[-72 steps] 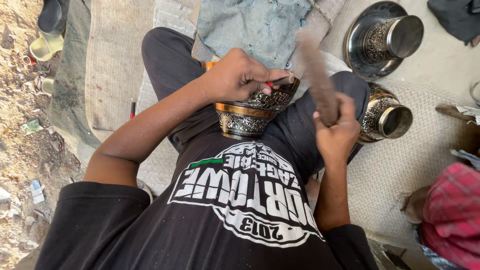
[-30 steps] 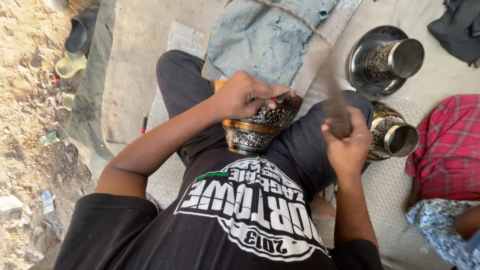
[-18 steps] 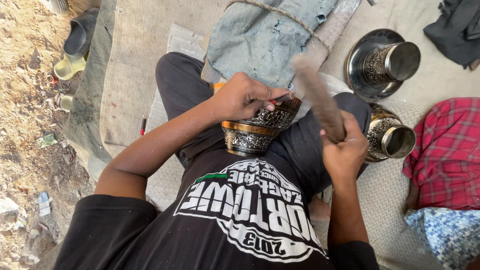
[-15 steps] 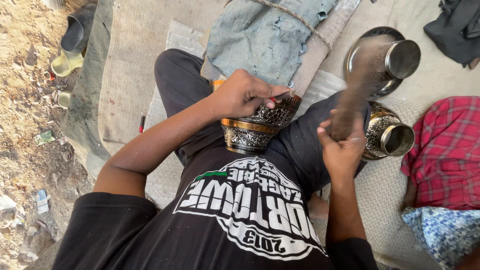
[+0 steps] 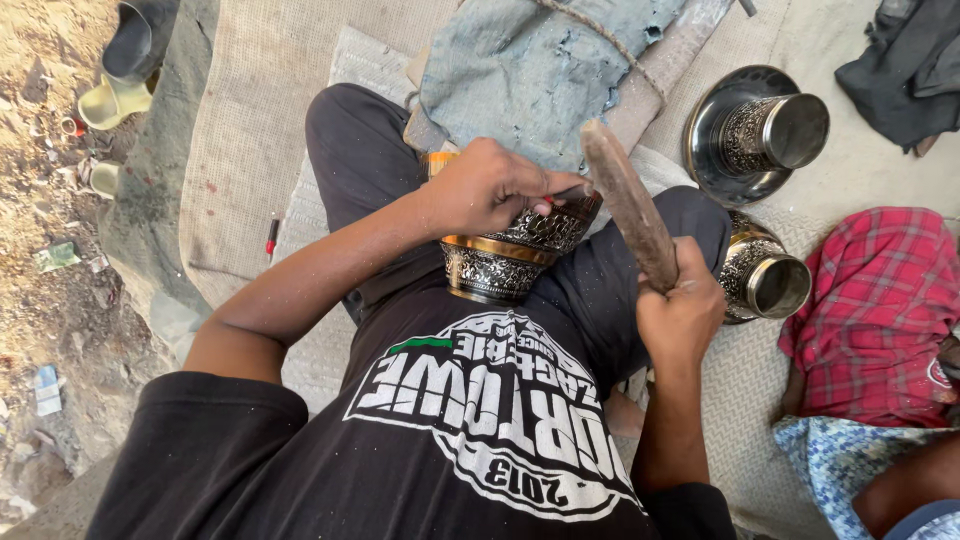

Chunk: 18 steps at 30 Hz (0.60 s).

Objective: The person sits cross-legged and uses a small chisel and a wooden mallet to engrave decorative patterns onto a brass vessel. They repeatedly tap the chisel along the vessel's surface, rotating the vessel to access different areas.

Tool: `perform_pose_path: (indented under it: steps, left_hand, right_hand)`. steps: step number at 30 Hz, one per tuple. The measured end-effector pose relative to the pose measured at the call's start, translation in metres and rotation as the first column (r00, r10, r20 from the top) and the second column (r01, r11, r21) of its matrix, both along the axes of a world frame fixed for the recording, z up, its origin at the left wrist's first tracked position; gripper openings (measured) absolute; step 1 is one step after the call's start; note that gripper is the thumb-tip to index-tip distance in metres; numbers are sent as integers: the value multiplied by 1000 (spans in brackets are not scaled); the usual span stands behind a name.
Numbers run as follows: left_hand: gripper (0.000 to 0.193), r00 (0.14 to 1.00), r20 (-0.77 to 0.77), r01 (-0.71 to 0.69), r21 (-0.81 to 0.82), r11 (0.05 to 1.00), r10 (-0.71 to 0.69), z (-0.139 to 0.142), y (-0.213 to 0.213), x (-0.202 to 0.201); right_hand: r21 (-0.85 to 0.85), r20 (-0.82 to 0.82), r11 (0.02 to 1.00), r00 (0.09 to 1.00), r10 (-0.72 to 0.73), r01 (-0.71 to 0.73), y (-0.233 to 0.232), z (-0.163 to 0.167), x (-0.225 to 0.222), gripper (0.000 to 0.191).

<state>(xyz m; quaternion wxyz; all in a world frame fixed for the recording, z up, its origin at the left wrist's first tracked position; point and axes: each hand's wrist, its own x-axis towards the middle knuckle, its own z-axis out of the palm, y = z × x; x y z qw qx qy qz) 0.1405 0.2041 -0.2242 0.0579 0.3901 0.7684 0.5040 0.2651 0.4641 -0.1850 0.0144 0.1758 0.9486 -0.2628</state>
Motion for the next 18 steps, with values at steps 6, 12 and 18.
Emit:
perform_pose_path:
  steps: [6,12,18]
  left_hand:
    - [50,998,-4,-53,158,986,55,-6,-3,18]
    - [50,999,-25,-17,176,984,21,-13,-3,14]
    - [57,1000,-25,6,161,987,-2,-11,-6,14]
  right_hand:
    - [140,-17,979,988,151,-147,8,-9,-3,37]
    - [-727,-273,679,950,-154,-98,18,-19,-14,54]
    - [-255,-272,956,959,76,-148,19,-18,-10,48]
